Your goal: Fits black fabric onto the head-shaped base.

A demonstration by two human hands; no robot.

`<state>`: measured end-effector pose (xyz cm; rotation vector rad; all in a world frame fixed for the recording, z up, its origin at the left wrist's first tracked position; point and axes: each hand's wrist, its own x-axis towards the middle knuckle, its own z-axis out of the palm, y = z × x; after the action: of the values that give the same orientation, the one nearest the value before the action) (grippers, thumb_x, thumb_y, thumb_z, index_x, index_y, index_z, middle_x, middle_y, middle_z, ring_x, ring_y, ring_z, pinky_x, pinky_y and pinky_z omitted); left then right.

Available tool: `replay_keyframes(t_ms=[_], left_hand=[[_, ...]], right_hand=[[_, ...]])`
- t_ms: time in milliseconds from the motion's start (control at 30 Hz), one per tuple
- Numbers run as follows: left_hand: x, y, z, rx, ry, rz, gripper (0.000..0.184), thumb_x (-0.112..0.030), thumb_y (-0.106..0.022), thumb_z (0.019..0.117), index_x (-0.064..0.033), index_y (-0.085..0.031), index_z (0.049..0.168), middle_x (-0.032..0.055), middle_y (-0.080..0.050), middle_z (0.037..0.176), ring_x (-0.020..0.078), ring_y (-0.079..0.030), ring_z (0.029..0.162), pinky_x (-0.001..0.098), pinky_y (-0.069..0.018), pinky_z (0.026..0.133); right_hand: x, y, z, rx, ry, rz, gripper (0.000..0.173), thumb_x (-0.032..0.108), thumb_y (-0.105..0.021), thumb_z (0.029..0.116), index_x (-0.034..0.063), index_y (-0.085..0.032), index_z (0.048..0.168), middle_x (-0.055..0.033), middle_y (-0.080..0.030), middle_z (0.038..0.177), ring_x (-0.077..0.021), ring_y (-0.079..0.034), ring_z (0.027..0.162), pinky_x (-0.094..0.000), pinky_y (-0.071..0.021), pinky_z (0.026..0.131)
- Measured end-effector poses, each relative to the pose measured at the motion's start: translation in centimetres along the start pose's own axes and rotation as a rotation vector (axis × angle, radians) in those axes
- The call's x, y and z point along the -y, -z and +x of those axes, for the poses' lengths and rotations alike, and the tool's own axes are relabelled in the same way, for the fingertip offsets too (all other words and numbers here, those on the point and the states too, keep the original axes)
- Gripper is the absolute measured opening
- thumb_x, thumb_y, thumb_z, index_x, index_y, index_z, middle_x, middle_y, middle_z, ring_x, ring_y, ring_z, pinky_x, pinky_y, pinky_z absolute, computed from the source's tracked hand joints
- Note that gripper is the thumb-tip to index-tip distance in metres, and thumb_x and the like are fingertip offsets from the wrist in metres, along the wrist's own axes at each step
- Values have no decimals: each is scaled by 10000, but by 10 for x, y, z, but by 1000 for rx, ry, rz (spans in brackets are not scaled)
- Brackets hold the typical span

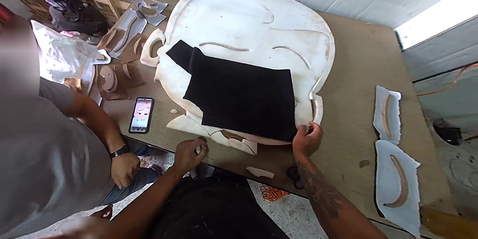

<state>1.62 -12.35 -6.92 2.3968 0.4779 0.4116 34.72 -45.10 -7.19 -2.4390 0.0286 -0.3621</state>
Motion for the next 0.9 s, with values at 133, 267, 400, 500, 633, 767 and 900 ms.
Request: replay_keyframes(t_ms=[133,267,400,500,633,767,900], left_hand=[[-2,5,2,19,21,-1,270,-377,-570,978,-198,-766,1032,9,-741,807,156,-703,694,432,-589,652],[-3,5,3,16,37,-9,279,-381,-560,985,-212,-769,1063,1,-748,824,150,-699,696,423,-585,656],[-4,7,2,22,48,-2,283,-382,-552,988,-221,-772,1064,-5,-761,854,147,-720,743,432,-591,684],[-5,7,2,6,39,8,278,-384,-555,984,-218,-769,1046,-9,-750,818,145,-711,714,428,-584,657],[-5,5,1,-17,21,17,263,-371,-563,975,-214,-769,1021,-13,-737,785,139,-691,674,411,-569,625],[-6,3,0,-46,-10,23,242,-355,-573,971,-207,-764,985,-18,-733,777,130,-693,675,393,-569,618],[-4,1,-1,-51,-31,19,228,-344,-588,971,-193,-759,971,-14,-736,785,133,-704,698,400,-584,645]], right_hand=[[4,-1,0,4,-14,-9,454,336,-538,1008,46,-594,1354,-222,-600,1316,-371,-595,1192,-576,-479,983],[8,2,-2,11,-18,-17,447,320,-532,1004,48,-598,1351,-215,-605,1321,-355,-591,1216,-542,-474,1011],[13,4,-4,22,-14,-16,448,301,-528,1003,32,-597,1354,-218,-599,1337,-341,-584,1235,-507,-463,1038],[14,5,-3,24,-36,-26,453,302,-515,1004,41,-589,1366,-206,-605,1332,-330,-585,1235,-499,-464,1038],[11,4,-2,18,-33,-25,444,302,-510,1004,47,-592,1358,-200,-608,1320,-319,-590,1220,-488,-469,1026],[13,7,-2,23,-33,-25,445,295,-499,1008,42,-585,1364,-207,-596,1338,-333,-579,1238,-493,-460,1039],[13,7,-1,19,-19,-9,455,297,-504,1007,25,-582,1363,-225,-599,1324,-350,-581,1230,-508,-460,1036]])
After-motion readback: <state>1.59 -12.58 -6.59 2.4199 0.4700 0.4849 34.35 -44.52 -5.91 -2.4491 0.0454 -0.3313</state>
